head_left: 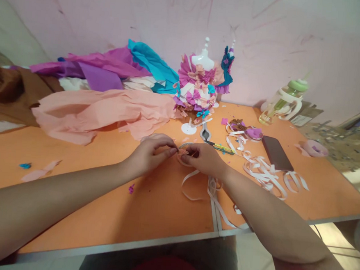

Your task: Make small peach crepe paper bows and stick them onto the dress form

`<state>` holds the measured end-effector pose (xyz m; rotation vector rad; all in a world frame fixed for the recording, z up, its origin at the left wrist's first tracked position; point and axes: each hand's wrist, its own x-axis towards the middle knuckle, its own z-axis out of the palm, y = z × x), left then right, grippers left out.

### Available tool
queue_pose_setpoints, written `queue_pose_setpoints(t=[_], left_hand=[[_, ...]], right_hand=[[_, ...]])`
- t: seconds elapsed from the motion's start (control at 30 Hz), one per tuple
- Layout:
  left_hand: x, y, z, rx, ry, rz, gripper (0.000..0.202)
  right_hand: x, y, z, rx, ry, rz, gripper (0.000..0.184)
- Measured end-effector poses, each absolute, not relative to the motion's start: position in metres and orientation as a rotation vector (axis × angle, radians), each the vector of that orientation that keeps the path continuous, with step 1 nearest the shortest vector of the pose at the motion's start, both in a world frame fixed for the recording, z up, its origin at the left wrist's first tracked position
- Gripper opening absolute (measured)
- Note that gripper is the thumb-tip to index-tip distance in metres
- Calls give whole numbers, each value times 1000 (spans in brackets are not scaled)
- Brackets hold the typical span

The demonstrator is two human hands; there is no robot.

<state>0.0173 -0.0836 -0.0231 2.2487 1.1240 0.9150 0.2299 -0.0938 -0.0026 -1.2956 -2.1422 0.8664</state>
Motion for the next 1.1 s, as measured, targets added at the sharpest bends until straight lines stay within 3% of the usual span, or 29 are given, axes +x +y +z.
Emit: queue_pose_setpoints(t=[0.3,0.43,0.6,0.93,1.1], left_hand=[[21,-82,-34,2165,1073,947,22],[19,-82,-31,2183,1060,944,19],[17,-83,-27,2138,1047,915,20],[19,-84,-27,2153,1133,858,22],[18,-81,-34,2263,1159,865,37]], right_hand=[[228,-94,-4,-1318,-2036,929,23],[228,-93,-1,-1264,-1960,1077,43],[230,-90,-1,-1171,-1841,1305,35],[228,-94,5,-1239,-1935,895,20],[240,-88,36,-1138,-1627,678,22]])
